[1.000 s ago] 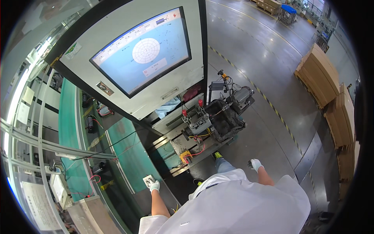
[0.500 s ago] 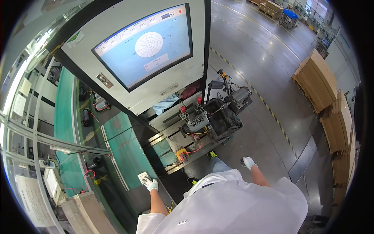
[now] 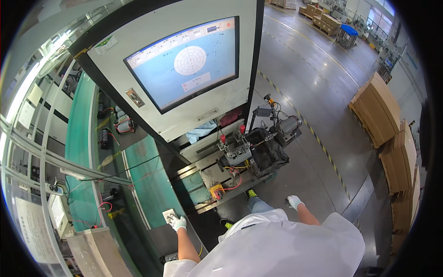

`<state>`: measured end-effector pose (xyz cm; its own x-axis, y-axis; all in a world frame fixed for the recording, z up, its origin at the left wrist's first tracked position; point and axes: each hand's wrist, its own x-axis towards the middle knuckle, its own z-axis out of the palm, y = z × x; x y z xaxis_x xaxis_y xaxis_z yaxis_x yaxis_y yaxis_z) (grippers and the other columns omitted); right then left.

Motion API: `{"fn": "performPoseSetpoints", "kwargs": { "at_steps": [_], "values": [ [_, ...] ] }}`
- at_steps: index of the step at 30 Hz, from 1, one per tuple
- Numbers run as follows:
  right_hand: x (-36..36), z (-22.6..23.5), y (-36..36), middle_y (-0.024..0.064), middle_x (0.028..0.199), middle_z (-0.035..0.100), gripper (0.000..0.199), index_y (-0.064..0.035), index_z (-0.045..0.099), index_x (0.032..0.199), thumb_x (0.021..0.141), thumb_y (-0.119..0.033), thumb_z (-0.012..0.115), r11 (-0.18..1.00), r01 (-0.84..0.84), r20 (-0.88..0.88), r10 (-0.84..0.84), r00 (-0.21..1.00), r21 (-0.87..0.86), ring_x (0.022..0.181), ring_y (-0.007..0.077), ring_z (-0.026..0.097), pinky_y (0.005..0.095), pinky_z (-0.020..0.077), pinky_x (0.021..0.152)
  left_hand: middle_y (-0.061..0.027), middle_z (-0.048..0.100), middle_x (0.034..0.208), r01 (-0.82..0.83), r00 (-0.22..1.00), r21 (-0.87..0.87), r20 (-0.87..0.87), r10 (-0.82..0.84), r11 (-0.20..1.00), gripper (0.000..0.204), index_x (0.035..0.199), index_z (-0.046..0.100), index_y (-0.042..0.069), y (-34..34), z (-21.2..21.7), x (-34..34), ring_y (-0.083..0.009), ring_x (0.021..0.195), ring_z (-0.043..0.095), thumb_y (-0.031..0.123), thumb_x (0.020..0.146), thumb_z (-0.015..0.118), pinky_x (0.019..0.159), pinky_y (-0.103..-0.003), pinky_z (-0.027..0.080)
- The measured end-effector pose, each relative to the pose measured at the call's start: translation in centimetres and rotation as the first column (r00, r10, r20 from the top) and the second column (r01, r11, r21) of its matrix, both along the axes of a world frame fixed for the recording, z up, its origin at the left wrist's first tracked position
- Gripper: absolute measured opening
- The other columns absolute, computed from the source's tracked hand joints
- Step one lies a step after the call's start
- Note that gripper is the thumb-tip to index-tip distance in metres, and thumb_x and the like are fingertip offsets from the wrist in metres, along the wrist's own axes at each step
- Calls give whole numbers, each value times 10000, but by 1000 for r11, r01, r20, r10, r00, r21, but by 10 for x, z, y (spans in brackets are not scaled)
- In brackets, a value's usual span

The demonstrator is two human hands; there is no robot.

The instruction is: The person tests and balances electric motors by mounting them into a balancing machine fixture, clamping them, connecting wires, and operating the machine lever. The person applies balancing putty to the motor components by hand and places the motors back onto the workbench.

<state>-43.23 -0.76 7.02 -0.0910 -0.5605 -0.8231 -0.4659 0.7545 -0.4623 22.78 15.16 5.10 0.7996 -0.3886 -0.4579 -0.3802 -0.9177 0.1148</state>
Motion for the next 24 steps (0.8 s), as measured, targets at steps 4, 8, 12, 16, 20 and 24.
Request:
{"fn": "performPoseSetpoints", "kwargs": {
  "at_steps": [4, 8, 12, 16, 20, 24],
  "values": [
    [-13, -3, 4, 83, 964, 721, 313, -65, 667, 1086, 964, -245, 442, 1000, -11, -11, 11, 1000, 28, 830, 203, 690, 370, 535, 701, -208, 55, 1638, -8, 998, -23, 55, 9, 1000, 918, 1578, 116, 78, 0, -9, -9, -502, 1471, 97, 359, 853, 604, 1214, -482, 181],
    [-35, -12, -2, 83, 968, 724, 303, -70, 666, 1068, 976, -242, 435, 999, -23, -33, 24, 999, 29, 833, 202, 695, 378, 535, 693, -207, 68, 1637, -42, 993, -60, 108, 48, 997, 915, 1578, 108, 73, -2, -19, -19, -504, 1472, 85, 373, 859, 589, 1213, -496, 177],
    [-41, -5, -23, 87, 964, 724, 307, -70, 669, 1063, 981, -242, 428, 997, -54, -30, 56, 998, 54, 833, 205, 696, 386, 538, 685, -197, 474, 1427, -275, 958, -306, -162, 235, 911, 606, 1388, 468, 12, -40, -4, -24, -374, 1307, 443, 392, 920, 532, 1103, -428, 361],
    [-62, -39, -63, 110, 959, 716, 301, -56, 667, 1053, 971, -234, 439, 967, -252, -18, 251, 968, -27, 823, 220, 691, 386, 553, 686, -184, 631, 1283, -393, 834, -745, -536, -134, 539, 445, 1294, 581, -48, -167, 92, -101, -283, 1218, 577, 281, 1018, 467, 1049, -334, 412],
    [-66, -59, -110, 128, 1002, 679, 285, -75, 646, 1079, 979, -275, 470, 742, -610, -159, 591, 791, -277, 852, 237, 680, 411, 554, 708, -227, 448, 1477, -165, 826, -864, -385, -413, 475, 553, 1482, 366, -8, -253, 112, -156, -309, 1395, 402, 282, 1025, 480, 1138, -342, 304],
    [-44, -42, -154, 90, 960, 705, 330, -88, 633, 1109, 1018, -324, 421, 1000, -24, 114, 25, 993, -4, 815, 189, 679, 367, 526, 673, -40, 514, 940, 201, 897, -833, -54, -438, 516, 582, 1569, 217, 115, -267, 44, -167, -106, 740, 425, 283, 1054, 431, 693, -260, 434]
  ]
}}
